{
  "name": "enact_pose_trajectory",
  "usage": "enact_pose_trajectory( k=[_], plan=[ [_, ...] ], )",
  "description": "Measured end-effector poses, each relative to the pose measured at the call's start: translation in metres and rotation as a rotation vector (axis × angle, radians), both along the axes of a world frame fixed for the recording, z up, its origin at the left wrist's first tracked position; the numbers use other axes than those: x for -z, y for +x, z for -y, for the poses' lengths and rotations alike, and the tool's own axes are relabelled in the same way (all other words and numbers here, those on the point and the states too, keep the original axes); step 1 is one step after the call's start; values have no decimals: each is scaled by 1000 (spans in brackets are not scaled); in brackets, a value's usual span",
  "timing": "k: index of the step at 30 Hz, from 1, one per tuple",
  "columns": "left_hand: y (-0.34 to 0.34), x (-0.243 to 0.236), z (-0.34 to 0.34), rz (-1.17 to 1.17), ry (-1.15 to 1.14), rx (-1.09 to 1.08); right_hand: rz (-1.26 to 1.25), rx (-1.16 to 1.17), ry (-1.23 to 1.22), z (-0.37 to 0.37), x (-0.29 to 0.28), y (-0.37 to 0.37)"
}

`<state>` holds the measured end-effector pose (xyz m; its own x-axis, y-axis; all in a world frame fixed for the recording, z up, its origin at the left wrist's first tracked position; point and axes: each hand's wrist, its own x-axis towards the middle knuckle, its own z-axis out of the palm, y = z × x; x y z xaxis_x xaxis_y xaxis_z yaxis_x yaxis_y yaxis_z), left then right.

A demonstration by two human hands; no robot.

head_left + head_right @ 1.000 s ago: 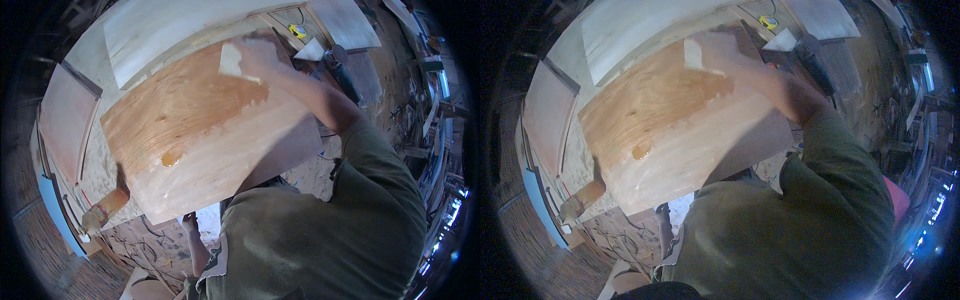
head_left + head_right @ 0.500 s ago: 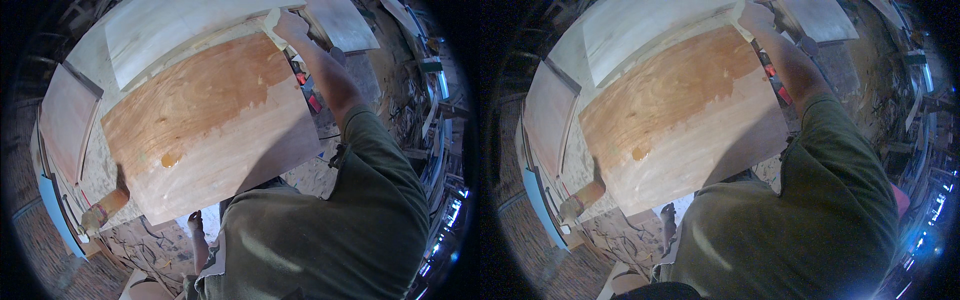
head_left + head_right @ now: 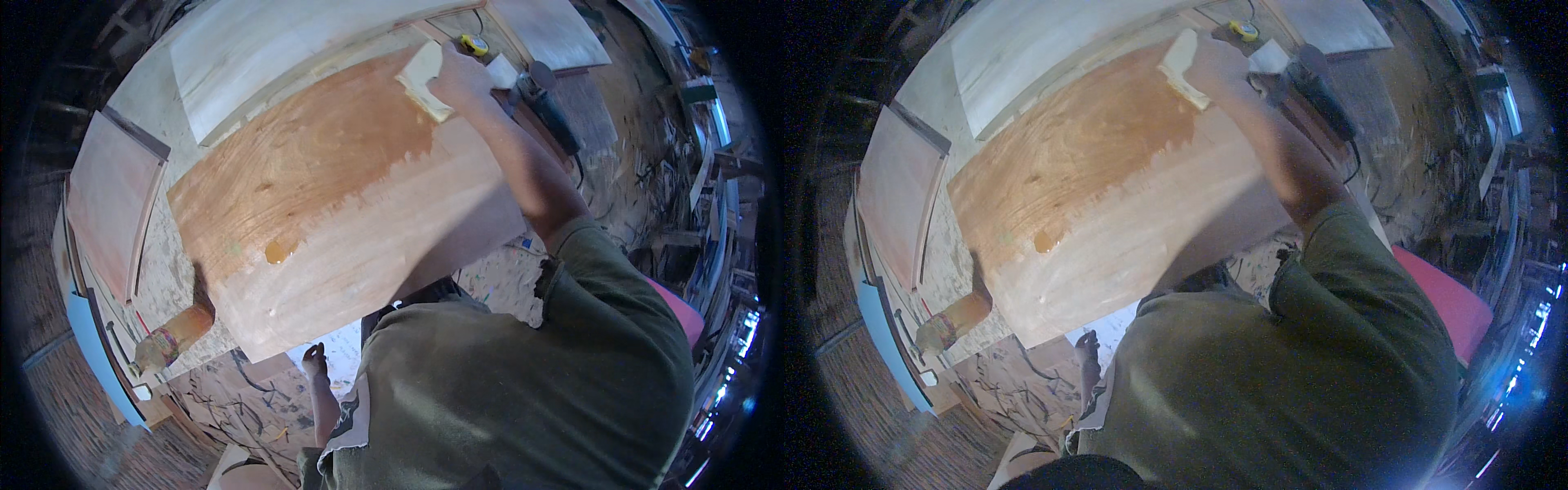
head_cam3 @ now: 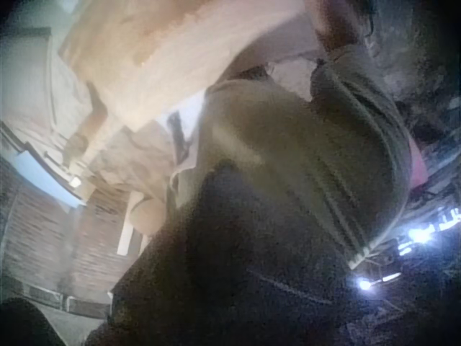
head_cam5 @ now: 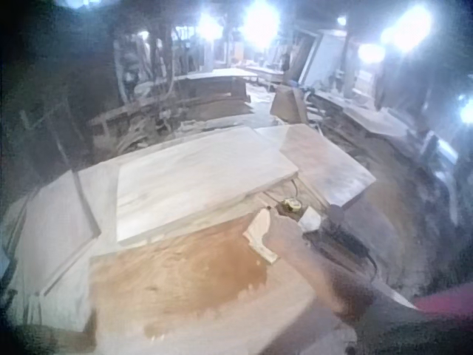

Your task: The person applies a liquid finish to a dark wooden board using a sponge, then flips the board and repeats the process on the lighter side. They pour more finish from a bottle onto the board and spread it evenly across the surface.

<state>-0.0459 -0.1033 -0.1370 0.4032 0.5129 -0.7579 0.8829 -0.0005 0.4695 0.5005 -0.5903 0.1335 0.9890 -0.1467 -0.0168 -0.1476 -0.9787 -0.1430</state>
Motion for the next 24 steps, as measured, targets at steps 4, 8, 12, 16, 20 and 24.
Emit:
enact_pose_trajectory(
  k=[4,8,12,16,20,24],
  plan=[
    [-3,20,-14,52,13,62,-41,-63,-1,-26,12,-8],
    [2,20,-15,120,31,73,-36,63,-17,-10,5,-1],
    [14,7,-4,92,10,43,-35,193,-84,35,4,15],
    [-5,13,-3,138,-85,-26,-28,197,-115,47,-15,8],
    [-20,24,2,58,-7,0,-20,235,-121,55,-17,7],
    [-23,14,4,-16,-2,55,63,263,-47,44,-38,-14]
  ],
)
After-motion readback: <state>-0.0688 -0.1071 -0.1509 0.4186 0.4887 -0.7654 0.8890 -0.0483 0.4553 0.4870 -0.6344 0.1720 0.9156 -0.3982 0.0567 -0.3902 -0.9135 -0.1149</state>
